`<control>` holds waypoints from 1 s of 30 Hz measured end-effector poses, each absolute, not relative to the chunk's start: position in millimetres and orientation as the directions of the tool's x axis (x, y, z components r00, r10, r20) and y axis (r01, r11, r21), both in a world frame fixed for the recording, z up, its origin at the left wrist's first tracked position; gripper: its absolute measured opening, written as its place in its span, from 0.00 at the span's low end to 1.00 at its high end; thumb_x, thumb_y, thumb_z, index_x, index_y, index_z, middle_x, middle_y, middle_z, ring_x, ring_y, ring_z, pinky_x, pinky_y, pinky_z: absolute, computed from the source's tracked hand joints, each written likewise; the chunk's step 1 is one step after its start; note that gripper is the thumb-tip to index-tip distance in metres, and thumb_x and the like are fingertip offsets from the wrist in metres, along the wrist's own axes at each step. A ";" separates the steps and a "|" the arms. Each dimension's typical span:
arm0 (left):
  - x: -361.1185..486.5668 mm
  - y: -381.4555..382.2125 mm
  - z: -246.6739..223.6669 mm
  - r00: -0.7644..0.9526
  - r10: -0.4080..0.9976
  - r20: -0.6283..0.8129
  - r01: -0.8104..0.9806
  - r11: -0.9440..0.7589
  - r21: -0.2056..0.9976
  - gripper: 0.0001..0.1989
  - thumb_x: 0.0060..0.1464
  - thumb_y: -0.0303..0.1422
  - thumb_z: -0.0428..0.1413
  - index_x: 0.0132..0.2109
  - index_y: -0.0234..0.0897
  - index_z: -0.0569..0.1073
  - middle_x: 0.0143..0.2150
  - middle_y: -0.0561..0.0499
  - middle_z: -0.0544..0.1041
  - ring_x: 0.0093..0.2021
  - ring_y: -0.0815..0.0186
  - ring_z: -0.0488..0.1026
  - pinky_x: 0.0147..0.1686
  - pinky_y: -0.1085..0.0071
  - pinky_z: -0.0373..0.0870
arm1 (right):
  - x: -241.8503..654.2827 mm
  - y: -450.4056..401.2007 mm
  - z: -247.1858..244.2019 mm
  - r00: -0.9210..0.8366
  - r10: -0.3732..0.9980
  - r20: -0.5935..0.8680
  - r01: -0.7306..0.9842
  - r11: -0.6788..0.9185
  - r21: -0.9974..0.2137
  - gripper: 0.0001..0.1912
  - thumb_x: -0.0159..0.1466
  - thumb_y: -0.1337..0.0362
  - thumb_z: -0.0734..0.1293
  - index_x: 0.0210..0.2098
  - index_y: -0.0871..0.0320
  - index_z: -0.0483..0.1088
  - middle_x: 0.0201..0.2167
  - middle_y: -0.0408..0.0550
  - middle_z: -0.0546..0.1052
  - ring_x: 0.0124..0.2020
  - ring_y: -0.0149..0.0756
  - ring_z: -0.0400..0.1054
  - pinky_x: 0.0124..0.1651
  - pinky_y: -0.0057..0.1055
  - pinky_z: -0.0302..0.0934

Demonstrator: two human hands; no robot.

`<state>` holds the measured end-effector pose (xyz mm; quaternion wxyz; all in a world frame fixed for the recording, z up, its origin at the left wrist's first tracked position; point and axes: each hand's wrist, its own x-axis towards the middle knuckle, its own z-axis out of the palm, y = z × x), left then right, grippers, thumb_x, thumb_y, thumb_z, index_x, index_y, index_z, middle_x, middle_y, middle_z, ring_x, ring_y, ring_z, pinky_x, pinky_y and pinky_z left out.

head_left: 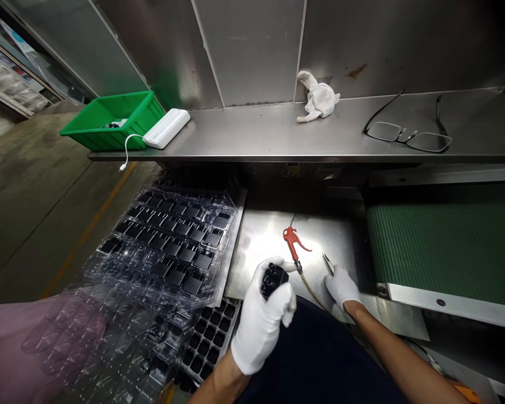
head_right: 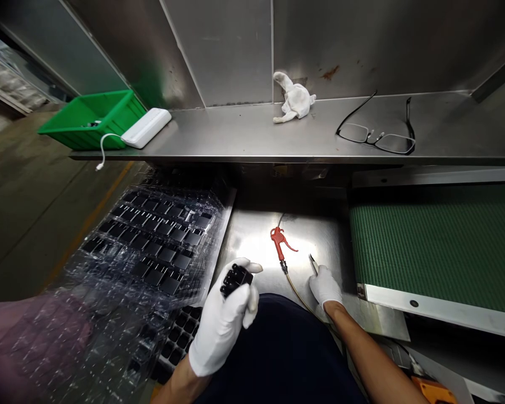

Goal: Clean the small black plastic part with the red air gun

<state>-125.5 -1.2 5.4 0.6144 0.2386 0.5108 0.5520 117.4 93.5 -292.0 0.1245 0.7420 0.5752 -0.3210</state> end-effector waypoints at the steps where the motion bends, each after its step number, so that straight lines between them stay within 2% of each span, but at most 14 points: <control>1: -127.6 -2.0 2.8 -0.052 0.942 -0.332 -0.538 0.254 0.804 0.16 0.65 0.40 0.56 0.56 0.40 0.69 0.29 0.54 0.73 0.20 0.75 0.62 0.23 0.75 0.59 | 117.5 93.5 -292.1 0.131 0.773 -0.621 0.933 -0.308 -0.186 0.15 0.76 0.58 0.62 0.54 0.62 0.68 0.45 0.51 0.73 0.40 0.37 0.70 0.49 0.39 0.69; 3: -131.8 -2.4 -1.3 0.049 0.966 -0.255 -0.710 0.213 0.672 0.17 0.67 0.41 0.52 0.57 0.38 0.69 0.34 0.49 0.76 0.21 0.74 0.64 0.22 0.75 0.59 | 117.5 93.6 -292.7 0.129 0.771 -0.623 0.931 -0.310 -0.192 0.15 0.76 0.58 0.62 0.55 0.62 0.67 0.46 0.51 0.73 0.41 0.38 0.70 0.49 0.39 0.69; 6: -136.4 -0.4 -2.7 0.088 0.973 -0.216 -0.868 0.181 0.463 0.18 0.62 0.38 0.55 0.56 0.37 0.72 0.47 0.43 0.78 0.26 0.71 0.69 0.20 0.75 0.61 | 117.2 93.8 -294.5 0.130 0.770 -0.624 0.926 -0.319 -0.201 0.15 0.76 0.58 0.62 0.56 0.62 0.67 0.48 0.53 0.72 0.43 0.39 0.70 0.50 0.40 0.69; 9: -138.6 1.8 -0.3 0.121 0.967 -0.222 -0.924 0.192 0.331 0.22 0.56 0.38 0.57 0.56 0.36 0.74 0.49 0.42 0.77 0.29 0.68 0.71 0.20 0.75 0.63 | 116.8 93.9 -295.9 0.137 0.766 -0.628 0.921 -0.332 -0.204 0.16 0.76 0.57 0.62 0.56 0.62 0.67 0.49 0.54 0.72 0.44 0.40 0.70 0.52 0.41 0.68; 17: -140.0 -0.8 -1.9 0.182 0.963 -0.198 -0.933 0.232 0.274 0.26 0.50 0.34 0.54 0.56 0.31 0.76 0.48 0.40 0.78 0.28 0.66 0.71 0.19 0.73 0.63 | 117.5 92.9 -294.2 0.125 0.773 -0.622 0.917 -0.329 -0.225 0.16 0.75 0.58 0.62 0.56 0.62 0.67 0.48 0.54 0.72 0.43 0.39 0.70 0.51 0.40 0.68; 21: -140.0 -0.2 -3.8 0.208 0.962 -0.178 -0.939 0.247 0.241 0.28 0.49 0.33 0.53 0.57 0.30 0.76 0.49 0.38 0.79 0.28 0.65 0.72 0.20 0.72 0.64 | 118.0 92.0 -295.8 0.127 0.779 -0.614 0.917 -0.328 -0.226 0.16 0.75 0.58 0.62 0.56 0.62 0.67 0.49 0.53 0.72 0.43 0.39 0.70 0.50 0.40 0.68; 26: -140.7 -0.1 -2.5 0.213 0.957 -0.196 -0.945 0.253 0.209 0.25 0.49 0.34 0.54 0.53 0.31 0.78 0.49 0.37 0.80 0.28 0.65 0.72 0.19 0.72 0.62 | 118.8 91.9 -298.0 0.130 0.777 -0.616 0.918 -0.329 -0.222 0.16 0.75 0.57 0.62 0.55 0.62 0.67 0.48 0.53 0.72 0.42 0.39 0.70 0.50 0.40 0.68; 30: -141.6 -1.4 -3.6 0.231 0.954 -0.192 -0.937 0.271 0.221 0.27 0.48 0.34 0.55 0.56 0.32 0.76 0.49 0.38 0.79 0.27 0.65 0.72 0.18 0.72 0.61 | 118.8 91.9 -297.3 0.131 0.775 -0.619 0.918 -0.331 -0.220 0.16 0.76 0.57 0.62 0.56 0.62 0.67 0.48 0.53 0.72 0.43 0.39 0.70 0.51 0.40 0.68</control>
